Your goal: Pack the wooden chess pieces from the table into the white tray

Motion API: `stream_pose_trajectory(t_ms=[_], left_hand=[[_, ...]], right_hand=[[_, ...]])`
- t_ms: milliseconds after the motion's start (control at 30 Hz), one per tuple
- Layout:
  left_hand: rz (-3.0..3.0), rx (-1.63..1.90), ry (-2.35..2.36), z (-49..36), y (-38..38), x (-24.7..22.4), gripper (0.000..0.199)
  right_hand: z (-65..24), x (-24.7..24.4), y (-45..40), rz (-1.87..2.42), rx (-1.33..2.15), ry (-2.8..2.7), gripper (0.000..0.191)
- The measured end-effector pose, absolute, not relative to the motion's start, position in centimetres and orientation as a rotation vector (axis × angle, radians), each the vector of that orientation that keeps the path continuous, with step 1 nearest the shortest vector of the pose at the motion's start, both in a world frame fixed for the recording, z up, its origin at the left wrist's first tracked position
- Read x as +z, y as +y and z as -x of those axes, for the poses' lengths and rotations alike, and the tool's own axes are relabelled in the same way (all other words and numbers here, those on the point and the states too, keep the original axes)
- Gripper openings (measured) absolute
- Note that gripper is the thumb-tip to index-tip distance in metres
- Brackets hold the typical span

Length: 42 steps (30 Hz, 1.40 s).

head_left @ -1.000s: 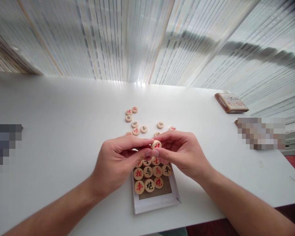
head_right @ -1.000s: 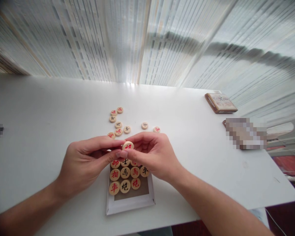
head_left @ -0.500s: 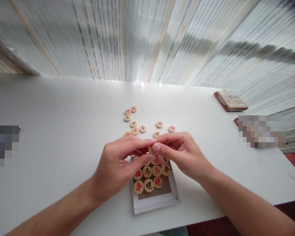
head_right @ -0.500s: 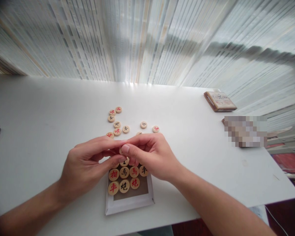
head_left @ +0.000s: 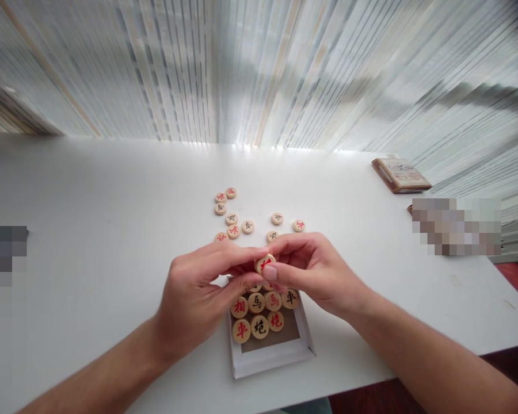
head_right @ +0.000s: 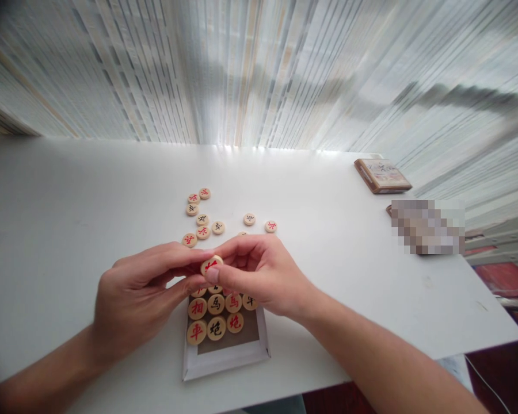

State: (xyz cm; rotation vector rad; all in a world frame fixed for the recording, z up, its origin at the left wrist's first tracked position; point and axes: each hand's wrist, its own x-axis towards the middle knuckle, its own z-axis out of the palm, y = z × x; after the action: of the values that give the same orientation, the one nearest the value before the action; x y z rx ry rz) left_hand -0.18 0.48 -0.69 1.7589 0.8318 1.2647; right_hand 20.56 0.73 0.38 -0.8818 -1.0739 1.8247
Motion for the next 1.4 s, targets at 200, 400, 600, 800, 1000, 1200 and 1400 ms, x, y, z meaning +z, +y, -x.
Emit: stream_pose_trajectory(t_ms=[200, 400, 600, 800, 1000, 1200, 1400], left_hand=[[-1.837, 1.248, 0.877, 0.13, 0.45, -0.58, 0.030], [-1.746, 1.223, 0.876, 0.11, 0.47, -1.03, 0.034], [-1.761, 1.260, 0.800, -0.05, 0.66, -1.15, 0.038], [-1.791, 1.252, 0.773, 0.12, 0.66, -1.15, 0.047], [-1.775, 1.309, 0.848, 0.06, 0.67, -1.19, 0.037], [-1.790, 1.336, 0.868, 0.26, 0.67, -1.39, 0.030], [-1.948, 1.342, 0.842, 0.59, 0.45, -1.48, 0.027]], right_hand=[[-20.53, 0.25, 0.55, 0.971, 1.804, -1.076, 0.029], [-20.61, 0.36, 0.80, 0.926, 1.748, -1.167, 0.021], [-20.59, 0.31, 0.80, 0.956, 1.700, -1.213, 0.017], [-20.64, 0.32, 0.70, 0.999, 1.715, -1.212, 0.020], [-20.49, 0.45, 0.82, 0.892, 1.758, -1.214, 0.022], [-20.27, 0.73, 0.73, 0.781, 1.858, -1.172, 0.030], [-20.38, 0.33, 0.38, 0.929, 1.805, -1.182, 0.037]])
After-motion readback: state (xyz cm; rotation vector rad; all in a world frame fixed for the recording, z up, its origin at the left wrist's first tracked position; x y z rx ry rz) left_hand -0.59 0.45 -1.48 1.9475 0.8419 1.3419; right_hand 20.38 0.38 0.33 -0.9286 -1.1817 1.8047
